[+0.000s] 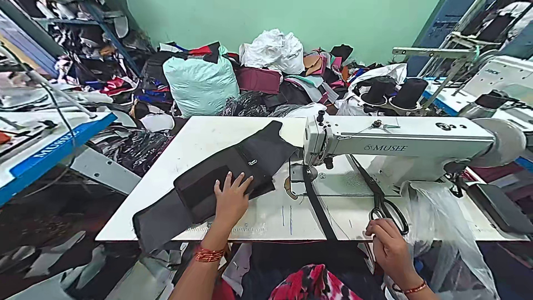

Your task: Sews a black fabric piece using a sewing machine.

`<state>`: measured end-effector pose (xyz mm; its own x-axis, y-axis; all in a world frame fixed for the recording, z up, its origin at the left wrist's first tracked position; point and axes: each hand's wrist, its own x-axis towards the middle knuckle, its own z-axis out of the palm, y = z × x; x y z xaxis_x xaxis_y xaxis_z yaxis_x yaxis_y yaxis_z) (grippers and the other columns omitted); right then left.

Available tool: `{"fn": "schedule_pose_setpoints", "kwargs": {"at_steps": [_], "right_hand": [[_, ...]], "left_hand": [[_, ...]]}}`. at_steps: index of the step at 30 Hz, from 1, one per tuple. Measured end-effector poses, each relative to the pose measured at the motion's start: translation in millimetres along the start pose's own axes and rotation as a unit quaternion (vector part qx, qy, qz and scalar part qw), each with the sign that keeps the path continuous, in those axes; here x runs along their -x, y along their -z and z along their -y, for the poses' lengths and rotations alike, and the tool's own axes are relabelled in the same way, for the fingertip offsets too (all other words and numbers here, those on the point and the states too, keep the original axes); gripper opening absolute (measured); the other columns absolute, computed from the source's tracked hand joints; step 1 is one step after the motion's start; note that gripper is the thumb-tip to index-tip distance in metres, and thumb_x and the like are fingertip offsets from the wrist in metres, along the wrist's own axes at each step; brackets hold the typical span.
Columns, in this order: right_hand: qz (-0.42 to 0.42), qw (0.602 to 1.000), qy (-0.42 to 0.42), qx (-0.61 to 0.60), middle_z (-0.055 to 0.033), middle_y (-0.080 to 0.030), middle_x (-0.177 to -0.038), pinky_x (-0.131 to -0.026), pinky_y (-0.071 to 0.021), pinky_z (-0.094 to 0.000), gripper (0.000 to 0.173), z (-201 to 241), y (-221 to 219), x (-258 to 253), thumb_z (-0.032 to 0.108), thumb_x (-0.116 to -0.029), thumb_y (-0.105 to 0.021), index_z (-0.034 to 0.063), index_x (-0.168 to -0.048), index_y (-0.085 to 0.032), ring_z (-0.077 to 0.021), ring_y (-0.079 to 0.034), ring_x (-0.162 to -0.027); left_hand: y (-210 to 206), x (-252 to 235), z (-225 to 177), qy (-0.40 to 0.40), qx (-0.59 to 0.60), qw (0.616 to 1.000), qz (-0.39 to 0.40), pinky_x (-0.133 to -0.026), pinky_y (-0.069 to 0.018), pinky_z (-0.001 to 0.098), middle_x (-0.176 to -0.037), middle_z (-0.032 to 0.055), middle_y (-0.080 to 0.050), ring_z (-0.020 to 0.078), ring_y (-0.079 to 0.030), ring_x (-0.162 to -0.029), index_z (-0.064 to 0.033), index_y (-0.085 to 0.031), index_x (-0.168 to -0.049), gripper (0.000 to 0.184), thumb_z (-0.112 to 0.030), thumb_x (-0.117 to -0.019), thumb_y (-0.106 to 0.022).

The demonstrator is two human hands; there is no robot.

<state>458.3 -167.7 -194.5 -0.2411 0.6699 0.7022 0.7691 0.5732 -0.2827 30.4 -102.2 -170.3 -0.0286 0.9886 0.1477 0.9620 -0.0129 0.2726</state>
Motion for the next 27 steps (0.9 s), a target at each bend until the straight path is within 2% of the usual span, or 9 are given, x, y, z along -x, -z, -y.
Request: {"fn": "schedule_pose_setpoints", "kwargs": {"at_steps": [2,7,10,12,15,17,21,24,27], "right_hand": [[0.0,1.0,-0.006,0.004,-0.0075,-0.069,-0.081,-0.085,-0.0515,-0.0336,0.029,-0.6,1.7,-0.6,0.008,-0.0892,-0.042,0.008,-0.076,-0.068,-0.0239,-0.066,-0.087],[0.01,1.0,-0.013,-0.01,-0.0085,-0.07,-0.084,-0.085,-0.052,-0.0358,0.029,4.0,-13.6,-5.5,0.007,-0.0894,-0.042,0.0073,-0.077,-0.068,-0.0262,-0.066,-0.089],[0.037,0.999,-0.033,-0.013,-0.0127,-0.072,-0.09,-0.083,-0.0548,-0.0432,0.028,14.2,-28.7,-20.9,0.007,-0.0869,-0.045,0.0044,-0.082,-0.072,-0.0325,-0.068,-0.091],[0.077,0.995,-0.06,-0.022,-0.0179,-0.072,-0.098,-0.083,-0.0557,-0.0504,0.026,23.2,-40.3,-34.8,0.004,-0.0853,-0.049,0.0007,-0.091,-0.074,-0.0389,-0.068,-0.095],[0.13,0.985,-0.108,-0.026,-0.022,-0.07,-0.108,-0.09,-0.0539,-0.0554,0.024,30.7,-57.7,-57.7,0.004,-0.0917,-0.057,-0.0002,-0.107,-0.074,-0.0437,-0.066,-0.104],[0.138,0.984,-0.107,-0.032,-0.0228,-0.069,-0.11,-0.09,-0.0527,-0.0564,0.023,34.1,-68.9,-70.5,0.008,-0.0945,-0.06,0.0004,-0.111,-0.073,-0.0449,-0.065,-0.105],[0.162,0.983,-0.067,-0.054,-0.0223,-0.07,-0.113,-0.091,-0.0527,-0.0557,0.026,49.2,-89.4,-88.5,0.016,-0.0972,-0.062,0.002,-0.115,-0.074,-0.0448,-0.065,-0.107],[0.223,0.965,-0.135,-0.022,-0.0239,-0.067,-0.124,-0.094,-0.0508,-0.0577,0.049,58.0,-98.5,-103.3,0.039,-0.0993,-0.064,0.0002,-0.129,-0.068,-0.0455,-0.062,-0.115],[0.275,0.934,-0.228,0.019,-0.0275,-0.06,-0.135,-0.099,-0.0472,-0.0583,0.075,60.4,-108.7,-121.4,0.057,-0.0957,-0.063,-0.0042,-0.139,-0.058,-0.0465,-0.056,-0.124]], "left_hand": [[7.1,17.6,29.7,-0.018,0.01,0.999,-0.026,-0.111,-0.0093,0.0833,-0.147,0.0113,-0.06,0.0503,-0.036,-0.147,-0.0214,-0.07,-0.135,0.045,-0.003,-0.0942,-0.064],[43.9,75.2,109.5,0.035,0.035,0.997,-0.054,-0.106,-0.0028,0.0882,-0.139,0.012,-0.066,0.0545,-0.036,-0.145,-0.0112,-0.075,-0.125,0.045,0.008,-0.0899,-0.054],[54.4,97.2,153.2,0.08,0.058,0.994,-0.055,-0.106,-0.0049,0.0875,-0.138,0.0119,-0.067,0.0532,-0.033,-0.147,-0.0052,-0.075,-0.121,0.047,0.001,-0.085,-0.046],[57.1,103.5,166.4,0.086,0.086,0.991,-0.05,-0.106,-0.0046,0.0861,-0.138,0.0117,-0.066,0.0517,-0.031,-0.149,-0.0035,-0.075,-0.119,0.047,-0.007,-0.0843,-0.044],[57.9,101.1,163.5,0.097,0.107,0.988,-0.047,-0.108,-0.0048,0.0847,-0.136,0.0119,-0.067,0.0499,-0.031,-0.149,-0.002,-0.074,-0.118,0.049,-0.018,-0.0853,-0.042],[59.7,96.0,159.7,0.117,0.123,0.985,-0.04,-0.11,-0.0054,0.0828,-0.135,0.0127,-0.068,0.0488,-0.033,-0.149,-0.002,-0.074,-0.118,0.049,-0.022,-0.0885,-0.04],[70.2,82.2,134.0,0.204,0.106,0.972,-0.038,-0.114,-0.0135,0.0787,-0.13,0.0295,-0.065,0.0532,-0.045,-0.139,0.0045,-0.073,-0.115,0.049,-0.036,-0.1073,-0.047],[61.8,65.5,103.0,0.214,0.067,0.973,-0.063,-0.108,-0.0284,0.0771,-0.12,0.0298,-0.067,0.0488,-0.06,-0.121,0.0038,-0.072,-0.113,0.041,-0.032,-0.1066,-0.053],[37.8,50.1,68.3,0.124,0.065,0.986,-0.09,-0.109,-0.0307,0.0753,-0.135,0.0271,-0.062,0.0487,-0.053,-0.132,0.0,-0.071,-0.123,0.035,-0.026,-0.1037,-0.057]]}}
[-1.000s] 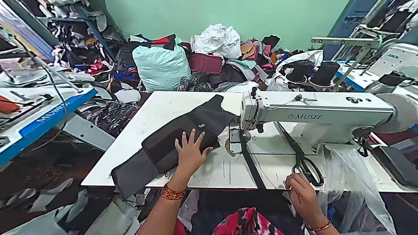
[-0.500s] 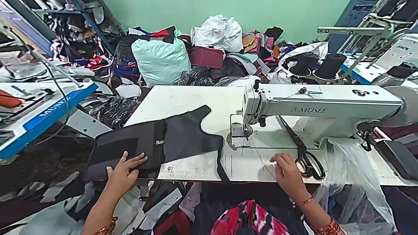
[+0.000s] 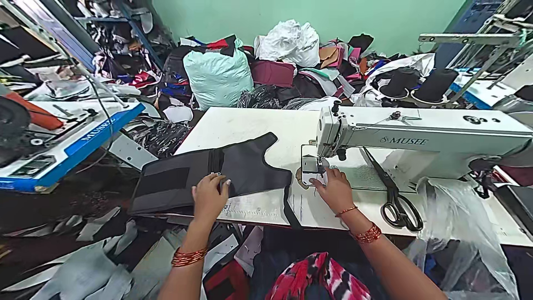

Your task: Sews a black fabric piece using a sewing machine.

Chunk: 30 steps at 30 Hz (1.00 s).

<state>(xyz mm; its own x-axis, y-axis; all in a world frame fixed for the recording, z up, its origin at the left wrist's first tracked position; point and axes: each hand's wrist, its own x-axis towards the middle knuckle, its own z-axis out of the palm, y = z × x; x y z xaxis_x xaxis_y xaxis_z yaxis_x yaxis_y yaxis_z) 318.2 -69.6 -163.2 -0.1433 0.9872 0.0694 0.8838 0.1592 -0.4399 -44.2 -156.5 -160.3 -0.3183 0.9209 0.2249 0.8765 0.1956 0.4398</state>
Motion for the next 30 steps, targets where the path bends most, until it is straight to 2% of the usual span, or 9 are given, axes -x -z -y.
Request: {"fn": "schedule_pose_setpoints", "kwargs": {"at_steps": [2,6,8,12,15,18,20,26,30], "right_hand": [[0.052,0.998,-0.038,0.006,-0.0283,-0.054,-0.141,-0.104,-0.0446,-0.0572,0.074,5.3,0.4,-12.4,0.055,-0.097,-0.063,-0.0044,-0.14,-0.055,-0.0463,-0.05,-0.131],[0.096,0.993,-0.062,-0.014,-0.0222,-0.059,-0.139,-0.109,-0.044,-0.0487,0.038,9.9,3.1,-25.2,0.027,-0.1084,-0.05,0.0,-0.131,-0.064,-0.0362,-0.054,-0.133],[0.1,0.993,-0.07,-0.012,-0.0215,-0.061,-0.134,-0.107,-0.0461,-0.0469,0.034,11.0,5.3,-24.5,0.021,-0.1099,-0.045,-0.001,-0.129,-0.063,-0.0344,-0.058,-0.128],[0.116,0.99,-0.074,0.028,-0.024,-0.056,-0.139,-0.107,-0.0471,-0.0468,0.036,9.7,5.2,-20.9,0.015,-0.1097,-0.042,-0.0033,-0.138,-0.055,-0.0356,-0.056,-0.13],[0.108,0.991,-0.074,0.039,-0.0253,-0.055,-0.14,-0.106,-0.047,-0.0483,0.036,5.8,5.1,-13.6,0.014,-0.1096,-0.042,-0.003,-0.14,-0.053,-0.0381,-0.056,-0.131],[0.113,0.99,-0.076,0.047,-0.0244,-0.054,-0.142,-0.107,-0.0463,-0.0478,0.035,1.3,8.1,-8.2,0.011,-0.1085,-0.043,-0.0022,-0.139,-0.054,-0.0377,-0.054,-0.133],[0.125,0.988,-0.068,0.055,-0.0246,-0.053,-0.143,-0.108,-0.0463,-0.0476,0.036,-0.2,9.6,-7.9,0.009,-0.108,-0.043,-0.0013,-0.141,-0.054,-0.0379,-0.053,-0.133],[0.138,0.988,-0.049,0.045,-0.0227,-0.056,-0.14,-0.106,-0.0478,-0.0482,0.036,-6.5,13.1,-12.2,0.015,-0.1102,-0.04,0.0015,-0.141,-0.054,-0.0371,-0.056,-0.131],[0.123,0.986,-0.097,0.052,-0.0212,-0.061,-0.132,-0.097,-0.0518,-0.0509,0.037,-10.8,25.4,-19.3,0.02,-0.111,-0.037,0.0039,-0.139,-0.056,-0.0364,-0.062,-0.122]], "left_hand": [[-22.1,-1.0,-28.8,-0.066,0.024,0.997,0.016,-0.111,-0.0331,0.0701,-0.138,0.0259,-0.06,0.0472,-0.052,-0.134,-0.0015,-0.07,-0.126,0.036,-0.027,-0.1026,-0.058],[-63.5,-2.1,-90.6,-0.173,0.099,0.977,0.069,-0.116,-0.0353,0.0612,-0.136,0.0239,-0.063,0.0437,-0.052,-0.135,-0.001,-0.072,-0.123,0.034,-0.024,-0.1008,-0.06],[-76.2,-2.9,-117.8,-0.2,0.124,0.966,0.103,-0.115,-0.0382,0.0568,-0.134,0.0215,-0.064,0.04,-0.054,-0.134,-0.0019,-0.072,-0.123,0.032,-0.021,-0.1,-0.061],[-94.2,-12.2,-163.7,-0.232,0.142,0.95,0.152,-0.115,-0.039,0.0533,-0.135,0.0225,-0.063,0.0393,-0.054,-0.133,-0.0014,-0.069,-0.129,0.035,-0.017,-0.0999,-0.06],[-98.8,-22.8,-191.6,-0.237,0.098,0.945,0.203,-0.119,-0.0331,0.0551,-0.146,0.0207,-0.056,0.0396,-0.047,-0.14,-0.0103,-0.06,-0.144,0.043,-0.009,-0.1021,-0.052],[-109.7,-29.7,-205.1,-0.263,0.04,0.937,0.225,-0.117,-0.032,0.0586,-0.151,0.0199,-0.05,0.0415,-0.044,-0.142,-0.0242,-0.053,-0.151,0.067,0.008,-0.0928,-0.045],[-115.9,-32.0,-209.6,-0.27,0.001,0.934,0.235,-0.114,-0.0333,0.0603,-0.15,0.0195,-0.051,0.0426,-0.044,-0.14,-0.0286,-0.054,-0.15,0.071,0.011,-0.0914,-0.046],[-122.7,-36.1,-212.4,-0.24,-0.068,0.936,0.249,-0.113,-0.0329,0.0622,-0.146,0.0195,-0.053,0.0434,-0.042,-0.141,-0.0341,-0.056,-0.148,0.069,0.007,-0.0922,-0.05],[-124.3,-34.7,-211.4,-0.229,-0.07,0.94,0.241,-0.113,-0.032,0.0634,-0.144,0.0202,-0.054,0.0436,-0.044,-0.138,-0.0357,-0.055,-0.148,0.07,0.005,-0.0914,-0.051]]}}
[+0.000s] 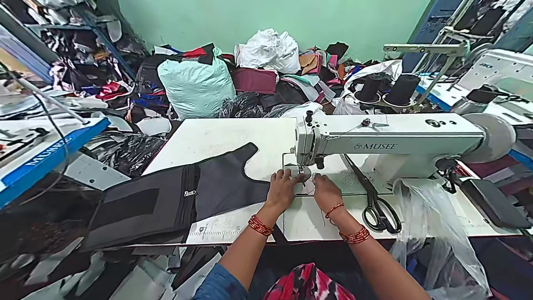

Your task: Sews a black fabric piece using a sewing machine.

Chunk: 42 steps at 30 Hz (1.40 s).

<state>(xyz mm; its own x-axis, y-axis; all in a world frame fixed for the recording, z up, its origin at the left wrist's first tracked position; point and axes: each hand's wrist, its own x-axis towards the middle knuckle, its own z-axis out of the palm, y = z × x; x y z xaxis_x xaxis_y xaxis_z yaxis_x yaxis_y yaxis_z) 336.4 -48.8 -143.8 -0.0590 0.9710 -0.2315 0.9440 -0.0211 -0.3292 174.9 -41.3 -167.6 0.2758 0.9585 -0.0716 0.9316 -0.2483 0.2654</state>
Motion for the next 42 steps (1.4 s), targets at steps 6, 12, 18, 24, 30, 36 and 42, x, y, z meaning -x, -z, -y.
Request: {"fn": "schedule_pose_setpoints", "kwargs": {"at_steps": [6,12,18,24,30,36,42], "right_hand": [[0.003,0.998,-0.036,0.052,-0.0223,-0.058,-0.138,-0.097,-0.0507,-0.0552,0.036,-16.4,9.1,-17.6,0.017,-0.1074,-0.045,0.0035,-0.14,-0.056,-0.04,-0.055,-0.131],[-0.031,0.997,0.016,0.073,-0.0239,-0.061,-0.133,-0.094,-0.0512,-0.0553,0.036,-25.3,0.4,-14.5,0.012,-0.1069,-0.043,0.0034,-0.138,-0.058,-0.0427,-0.055,-0.129],[-0.078,0.993,0.08,0.046,-0.0249,-0.064,-0.12,-0.094,-0.05,-0.0543,0.032,-37.3,-8.3,-4.7,0.016,-0.1073,-0.043,-0.0032,-0.118,-0.066,-0.043,-0.058,-0.121],[-0.22,0.96,0.144,-0.098,-0.0302,-0.063,-0.115,-0.091,-0.0519,-0.0574,0.032,-60.6,-18.2,13.9,0.022,-0.0968,-0.067,-0.0063,-0.113,-0.066,-0.0471,-0.063,-0.106],[-0.278,0.925,0.227,-0.127,-0.0257,-0.068,-0.119,-0.096,-0.0534,-0.0553,0.028,-48.7,-20.5,15.3,0.003,-0.0974,-0.056,-0.0001,-0.121,-0.072,-0.0443,-0.065,-0.113],[-0.218,0.9,0.356,-0.126,-0.0141,-0.073,-0.09,-0.088,-0.0513,-0.0544,0.022,-55.2,-28.4,13.3,-0.01,-0.078,-0.054,0.0032,-0.079,-0.072,-0.0387,-0.067,-0.1],[-0.073,0.919,0.288,-0.26,-0.0146,-0.067,-0.102,-0.073,-0.0537,-0.0334,0.03,-77.3,-19.5,34.7,0.017,-0.0914,-0.05,-0.0014,-0.107,-0.068,-0.0177,-0.063,-0.083]], "left_hand": [[25.6,5.0,17.2,-0.028,0.121,0.992,0.036,-0.115,-0.0351,0.0597,-0.144,0.0215,-0.055,0.043,-0.046,-0.138,-0.0192,-0.061,-0.145,0.056,0.005,-0.0952,-0.05],[37.4,53.7,66.6,0.054,0.109,0.992,-0.019,-0.122,-0.0228,0.0609,-0.154,0.014,-0.051,0.038,-0.036,-0.149,-0.0134,-0.062,-0.142,0.041,-0.025,-0.1049,-0.052],[-0.4,77.6,74.8,0.076,0.081,0.992,-0.054,-0.122,-0.0059,0.0698,-0.164,0.0034,-0.04,0.0362,-0.021,-0.157,-0.0281,-0.052,-0.152,0.048,-0.039,-0.1059,-0.046],[-0.7,69.3,52.5,0.014,0.153,0.988,-0.027,-0.127,-0.0126,0.055,-0.163,0.013,-0.039,0.0383,-0.025,-0.156,-0.0081,-0.047,-0.154,0.049,-0.022,-0.1073,-0.041],[-10.4,50.9,10.7,-0.036,0.16,0.986,-0.015,-0.126,-0.0176,0.0536,-0.161,0.0147,-0.042,0.036,-0.027,-0.155,-0.0107,-0.054,-0.15,0.046,-0.015,-0.1053,-0.044],[-13.3,46.8,11.4,-0.045,0.139,0.989,-0.023,-0.126,-0.0144,0.0588,-0.157,0.0211,-0.044,0.0395,-0.028,-0.153,-0.0137,-0.055,-0.15,0.048,-0.031,-0.106,-0.048],[-8.0,32.6,15.5,-0.051,0.132,0.99,0.002,-0.126,-0.0094,0.0601,-0.159,0.0192,-0.043,0.0392,-0.024,-0.155,-0.0157,-0.052,-0.152,0.049,-0.034,-0.1066,-0.048]]}}
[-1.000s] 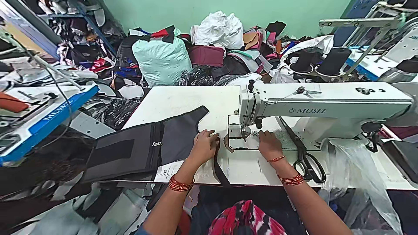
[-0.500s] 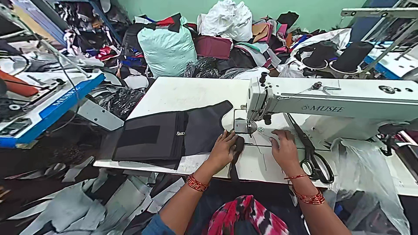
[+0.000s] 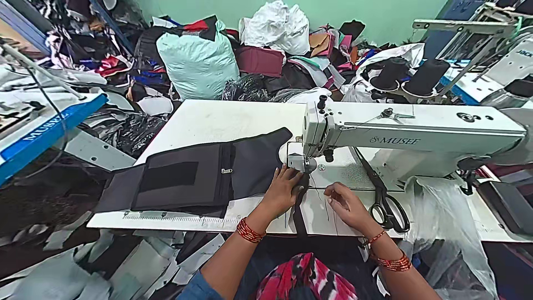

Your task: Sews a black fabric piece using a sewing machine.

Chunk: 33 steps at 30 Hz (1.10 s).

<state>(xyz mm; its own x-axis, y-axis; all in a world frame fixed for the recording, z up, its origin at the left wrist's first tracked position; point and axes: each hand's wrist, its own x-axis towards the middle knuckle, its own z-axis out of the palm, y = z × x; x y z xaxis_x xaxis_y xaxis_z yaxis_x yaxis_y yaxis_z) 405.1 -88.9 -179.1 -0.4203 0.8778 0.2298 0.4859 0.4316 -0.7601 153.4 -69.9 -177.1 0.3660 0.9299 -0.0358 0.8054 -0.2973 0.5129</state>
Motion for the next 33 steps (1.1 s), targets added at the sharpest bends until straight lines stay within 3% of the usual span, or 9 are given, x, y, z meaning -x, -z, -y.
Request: {"fn": "schedule_pose_setpoints", "kwargs": {"at_steps": [2,5,9,13,18,21,24,29,33], "right_hand": [[-0.091,0.995,-0.008,0.028,-0.0184,-0.067,-0.11,-0.074,-0.0545,-0.0333,0.034,2.5,4.0,-4.1,0.022,-0.098,-0.052,-0.0038,-0.116,-0.066,-0.0199,-0.065,-0.085],[-0.167,0.981,-0.042,0.09,-0.0202,-0.071,-0.104,-0.081,-0.0584,-0.041,0.028,9.6,8.5,-26.6,0.018,-0.1013,-0.057,-0.0049,-0.112,-0.07,-0.0276,-0.07,-0.089],[-0.024,0.984,-0.147,0.098,-0.0169,-0.069,-0.118,-0.094,-0.0524,-0.0433,0.039,18.3,-4.8,-69.7,0.032,-0.1036,-0.059,0.001,-0.125,-0.068,-0.028,-0.067,-0.103],[0.041,0.955,-0.253,0.147,-0.0145,-0.067,-0.128,-0.105,-0.0461,-0.0475,0.041,28.0,-23.0,-101.8,0.036,-0.1054,-0.055,0.0063,-0.132,-0.065,-0.0296,-0.061,-0.123],[0.036,0.96,-0.22,0.167,-0.0184,-0.065,-0.131,-0.105,-0.0474,-0.0483,0.033,24.3,-32.2,-96.4,0.019,-0.1047,-0.05,0.003,-0.128,-0.067,-0.032,-0.06,-0.125],[0.053,0.965,-0.203,0.155,-0.0187,-0.064,-0.135,-0.108,-0.0468,-0.0487,0.034,30.0,-24.9,-86.9,0.017,-0.1059,-0.049,0.0042,-0.131,-0.067,-0.0325,-0.059,-0.128],[0.033,0.976,-0.157,0.147,-0.0196,-0.067,-0.128,-0.099,-0.0523,-0.0539,0.028,23.3,-29.1,-79.9,0.009,-0.103,-0.053,0.005,-0.124,-0.071,-0.0356,-0.063,-0.122],[0.06,0.98,-0.135,0.13,-0.0226,-0.063,-0.132,-0.096,-0.0514,-0.058,0.031,24.3,-27.0,-81.0,-0.003,-0.0968,-0.056,0.0016,-0.124,-0.069,-0.0404,-0.059,-0.124],[0.08,0.975,-0.162,0.126,-0.0224,-0.06,-0.137,-0.099,-0.0498,-0.0586,0.029,34.8,-24.9,-76.5,0.006,-0.102,-0.055,0.0009,-0.128,-0.067,-0.0413,-0.055,-0.129]], "left_hand": [[0.1,-7.2,2.0,-0.011,-0.002,1.0,-0.013,-0.126,-0.012,0.0615,-0.157,0.0189,-0.045,0.0395,-0.027,-0.154,-0.0145,-0.053,-0.151,0.049,-0.034,-0.1062,-0.048],[-2.4,-14.1,4.4,-0.032,0.0,0.998,-0.047,-0.124,-0.0154,0.0647,-0.151,0.0204,-0.052,0.0436,-0.031,-0.151,-0.0113,-0.058,-0.146,0.046,-0.03,-0.104,-0.053],[-9.5,-13.7,7.4,-0.044,-0.006,0.996,-0.076,-0.125,-0.015,0.0625,-0.151,0.0182,-0.053,0.0445,-0.029,-0.152,-0.0102,-0.06,-0.143,0.046,-0.029,-0.1019,-0.052],[-8.5,-15.1,7.9,-0.057,0.009,0.995,-0.085,-0.124,-0.0204,0.0602,-0.145,0.0184,-0.058,0.0402,-0.041,-0.147,-0.005,-0.06,-0.141,0.047,-0.025,-0.0987,-0.058],[-4.8,-20.3,2.2,-0.054,-0.043,0.995,-0.076,-0.117,-0.0315,0.0606,-0.137,0.0216,-0.061,0.043,-0.05,-0.136,-0.0122,-0.051,-0.152,0.061,-0.024,-0.0927,-0.06],[-13.4,-24.6,4.5,-0.089,-0.065,0.987,-0.114,-0.108,-0.0365,0.0682,-0.129,0.0258,-0.064,0.0506,-0.054,-0.126,-0.0153,-0.062,-0.143,0.054,-0.03,-0.0916,-0.054],[-25.9,-31.7,18.5,-0.148,-0.086,0.968,-0.183,-0.099,-0.0425,0.0694,-0.12,0.0267,-0.068,0.052,-0.06,-0.114,-0.0124,-0.071,-0.132,0.06,-0.045,-0.0921,-0.04],[-20.1,-31.1,24.9,-0.177,-0.093,0.971,-0.132,-0.1,-0.0376,0.0729,-0.125,0.0383,-0.061,0.0618,-0.055,-0.115,-0.0033,-0.066,-0.134,0.068,-0.049,-0.0963,-0.034],[-13.7,-26.9,20.0,-0.154,-0.087,0.979,-0.106,-0.102,-0.0368,0.072,-0.127,0.0396,-0.058,0.0629,-0.052,-0.119,-0.0036,-0.064,-0.137,0.063,-0.044,-0.0958,-0.039]]}}
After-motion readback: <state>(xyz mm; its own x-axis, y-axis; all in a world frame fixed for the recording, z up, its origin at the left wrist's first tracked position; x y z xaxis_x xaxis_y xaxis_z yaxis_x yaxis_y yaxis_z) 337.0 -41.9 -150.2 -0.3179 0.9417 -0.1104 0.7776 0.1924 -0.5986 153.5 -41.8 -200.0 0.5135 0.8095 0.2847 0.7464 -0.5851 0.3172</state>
